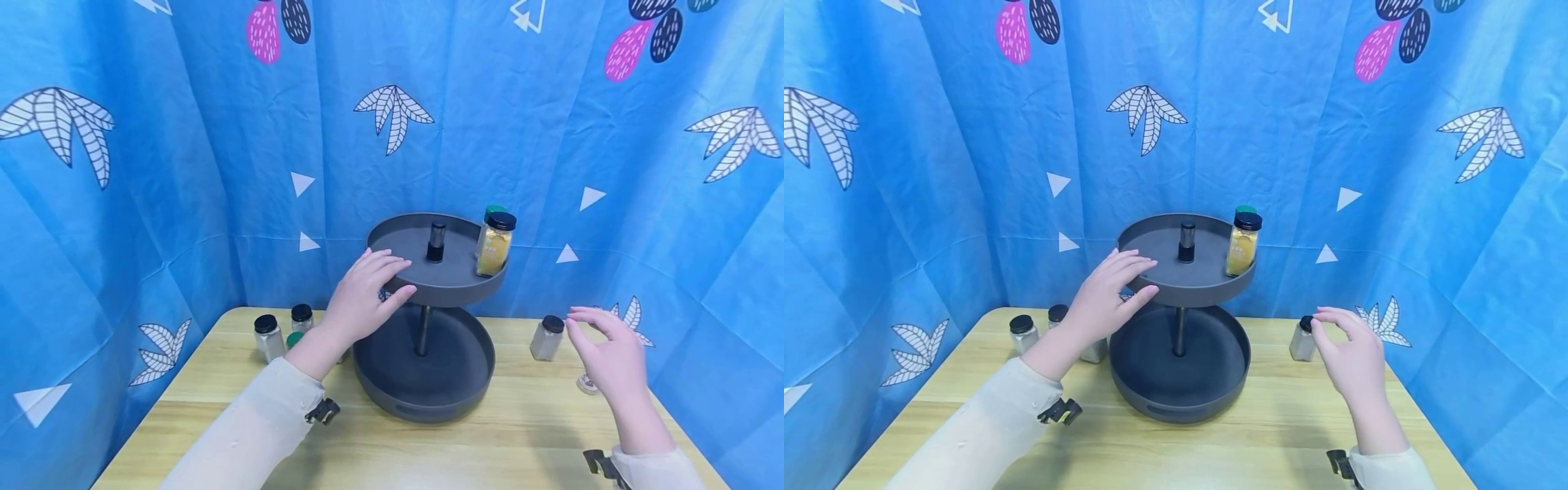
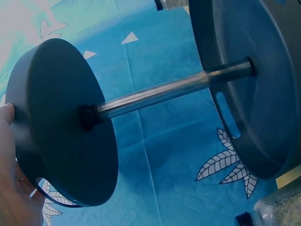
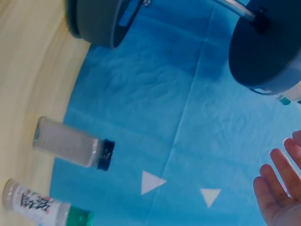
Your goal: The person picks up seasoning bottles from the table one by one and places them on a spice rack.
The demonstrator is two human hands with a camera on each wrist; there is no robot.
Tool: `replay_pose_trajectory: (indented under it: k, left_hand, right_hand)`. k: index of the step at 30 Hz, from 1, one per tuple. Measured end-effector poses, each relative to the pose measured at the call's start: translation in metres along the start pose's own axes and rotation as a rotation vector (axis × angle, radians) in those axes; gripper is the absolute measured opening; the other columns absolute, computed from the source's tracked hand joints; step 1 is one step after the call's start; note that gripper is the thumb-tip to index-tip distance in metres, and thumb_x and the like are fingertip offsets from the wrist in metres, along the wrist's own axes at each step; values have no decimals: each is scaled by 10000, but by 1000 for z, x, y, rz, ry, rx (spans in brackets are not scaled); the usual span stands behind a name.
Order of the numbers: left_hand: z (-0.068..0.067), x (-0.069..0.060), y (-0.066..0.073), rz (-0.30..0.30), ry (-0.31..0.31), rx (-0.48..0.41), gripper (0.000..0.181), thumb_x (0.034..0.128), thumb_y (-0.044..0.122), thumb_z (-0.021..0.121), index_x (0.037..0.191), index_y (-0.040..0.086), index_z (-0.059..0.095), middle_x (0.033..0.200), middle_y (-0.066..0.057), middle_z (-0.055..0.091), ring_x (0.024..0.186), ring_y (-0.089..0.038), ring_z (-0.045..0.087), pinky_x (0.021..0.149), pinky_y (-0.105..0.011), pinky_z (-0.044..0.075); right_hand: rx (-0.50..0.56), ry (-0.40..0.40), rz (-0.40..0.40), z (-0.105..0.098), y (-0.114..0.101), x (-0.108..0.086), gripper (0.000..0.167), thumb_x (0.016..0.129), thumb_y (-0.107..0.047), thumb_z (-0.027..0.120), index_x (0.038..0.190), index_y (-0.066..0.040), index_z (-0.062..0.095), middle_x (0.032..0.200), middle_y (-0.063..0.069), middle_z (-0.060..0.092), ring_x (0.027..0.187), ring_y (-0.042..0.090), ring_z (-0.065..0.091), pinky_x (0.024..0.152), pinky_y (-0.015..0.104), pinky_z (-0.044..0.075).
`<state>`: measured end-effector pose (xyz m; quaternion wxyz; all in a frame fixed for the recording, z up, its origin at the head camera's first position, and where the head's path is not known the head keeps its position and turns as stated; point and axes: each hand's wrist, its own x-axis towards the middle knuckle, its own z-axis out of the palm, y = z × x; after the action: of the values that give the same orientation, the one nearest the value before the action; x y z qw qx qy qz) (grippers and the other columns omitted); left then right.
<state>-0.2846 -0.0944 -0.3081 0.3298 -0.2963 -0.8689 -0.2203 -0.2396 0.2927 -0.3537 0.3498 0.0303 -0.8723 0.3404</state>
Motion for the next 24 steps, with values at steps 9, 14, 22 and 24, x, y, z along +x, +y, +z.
replay_pose_trajectory:
  k: [9, 14, 22, 24]
  left_hand:
    - [1, 0, 0, 0, 3, 3, 495, 976, 496, 601, 1345, 169, 651, 1366, -17, 625, 1396, -215, 442, 1238, -399, 203]
    - [1, 0, 0, 2, 4, -3, 496, 977, 494, 602, 1340, 160, 654, 1361, -20, 627, 1389, -217, 450, 1241, -387, 190]
    - [2, 0, -1, 7, 10, -5, 499, 974, 487, 612, 1335, 145, 657, 1357, -21, 630, 1385, -218, 453, 1242, -379, 182]
    - [1, 0, -1, 5, 8, -3, 501, 974, 491, 609, 1337, 149, 656, 1358, -20, 629, 1385, -217, 453, 1243, -377, 180]
  right_hand:
    - [-63, -1, 23, -4, 24, -7, 241, 959, -273, 683, 1110, -101, 757, 1235, 102, 690, 1049, -47, 538, 875, 122, 371]
    - [-88, 3, 31, -3, 36, -10, 234, 956, -270, 684, 1089, -93, 761, 1217, 129, 696, 974, -209, 429, 919, 209, 433]
    - [-97, -8, 71, -3, 47, -11, 245, 958, -277, 684, 1098, -89, 757, 1241, 126, 689, 974, -182, 455, 923, 162, 431]
    - [-106, -18, 82, -2, 50, -12, 248, 962, -280, 681, 1105, -91, 754, 1253, 133, 682, 1008, -75, 538, 904, 133, 426]
